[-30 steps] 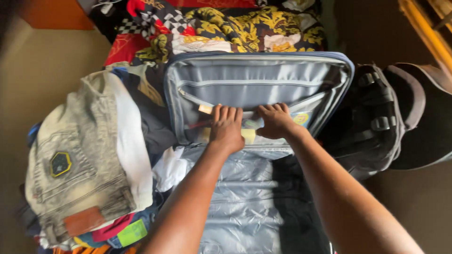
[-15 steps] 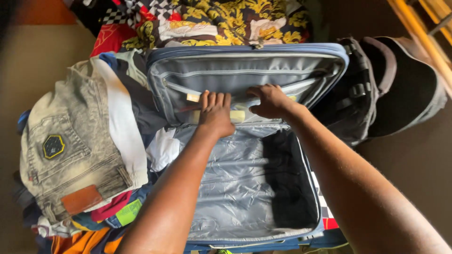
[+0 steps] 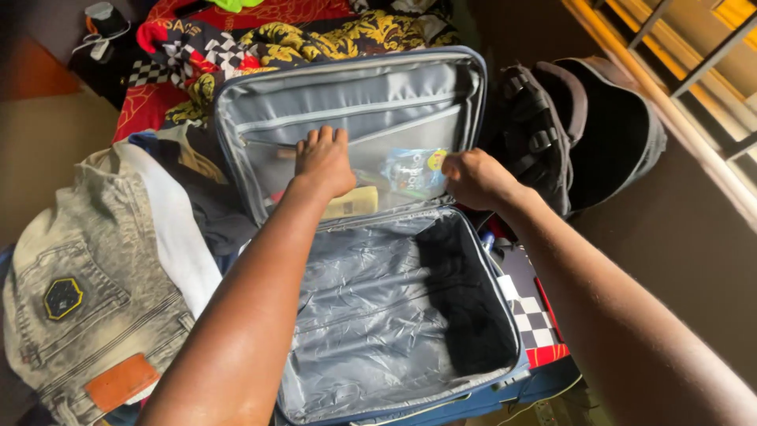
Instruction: Packing several items of clothing, including trousers and shirts, into a suitcase.
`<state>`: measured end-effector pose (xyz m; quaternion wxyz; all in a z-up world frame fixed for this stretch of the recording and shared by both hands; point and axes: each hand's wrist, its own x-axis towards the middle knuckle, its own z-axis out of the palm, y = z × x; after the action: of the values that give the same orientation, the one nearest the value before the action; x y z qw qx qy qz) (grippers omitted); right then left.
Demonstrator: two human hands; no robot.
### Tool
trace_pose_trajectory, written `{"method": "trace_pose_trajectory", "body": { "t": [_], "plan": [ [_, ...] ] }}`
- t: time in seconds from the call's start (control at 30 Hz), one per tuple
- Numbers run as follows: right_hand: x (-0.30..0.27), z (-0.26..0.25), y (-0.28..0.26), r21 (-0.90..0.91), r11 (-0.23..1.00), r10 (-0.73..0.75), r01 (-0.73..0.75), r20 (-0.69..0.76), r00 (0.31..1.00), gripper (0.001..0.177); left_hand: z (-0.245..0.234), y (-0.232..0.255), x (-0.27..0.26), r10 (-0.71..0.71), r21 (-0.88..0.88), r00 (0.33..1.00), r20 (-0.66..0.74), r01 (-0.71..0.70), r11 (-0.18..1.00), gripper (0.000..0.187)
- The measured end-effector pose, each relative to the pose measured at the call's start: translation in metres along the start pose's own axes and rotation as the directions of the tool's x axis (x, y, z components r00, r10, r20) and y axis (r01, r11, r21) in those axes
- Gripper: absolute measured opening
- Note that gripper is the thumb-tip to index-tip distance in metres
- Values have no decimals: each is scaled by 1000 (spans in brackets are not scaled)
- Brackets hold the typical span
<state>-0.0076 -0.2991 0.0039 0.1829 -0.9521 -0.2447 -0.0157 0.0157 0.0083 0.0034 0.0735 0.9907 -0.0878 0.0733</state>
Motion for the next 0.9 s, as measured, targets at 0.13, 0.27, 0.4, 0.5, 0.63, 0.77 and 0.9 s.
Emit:
{"method": "trace_pose_trajectory", "body": {
  "t": [0.13, 0.27, 0.4, 0.5, 0.63, 0.77, 0.9],
  "plan": [
    [-30, -9, 39, -16, 996, 86, -85, 101, 991, 23, -3, 9, -15, -25, 55, 999, 28, 23, 998, 59],
    [-51, -27, 81, -65, 982, 186, -176, 236, 954, 24, -10, 30, -38, -124, 129, 989, 86, 112, 985, 66],
    [-68, -27, 118, -42, 972, 233, -231, 267, 935, 26, 15, 57, -42, -156, 186, 971, 180, 123, 975, 65],
    [-92, -5, 142, -18, 974, 220, -226, 312, 924, 25, 47, 103, -47, -61, 146, 967, 247, 25, 989, 59],
    [-129, 12, 151, -35, 966, 247, -256, 412, 877, 24, 91, 182, -60, 121, 72, 945, 304, -150, 986, 56],
    [-176, 63, 188, 18, 949, 263, -314, 501, 824, 23, 139, 259, -80, 312, -130, 878, 362, -284, 950, 34],
    [-217, 81, 191, 20, 910, 334, -413, 556, 761, 22, 202, 309, -99, 505, -191, 797, 332, -467, 863, 39]
  ]
}}
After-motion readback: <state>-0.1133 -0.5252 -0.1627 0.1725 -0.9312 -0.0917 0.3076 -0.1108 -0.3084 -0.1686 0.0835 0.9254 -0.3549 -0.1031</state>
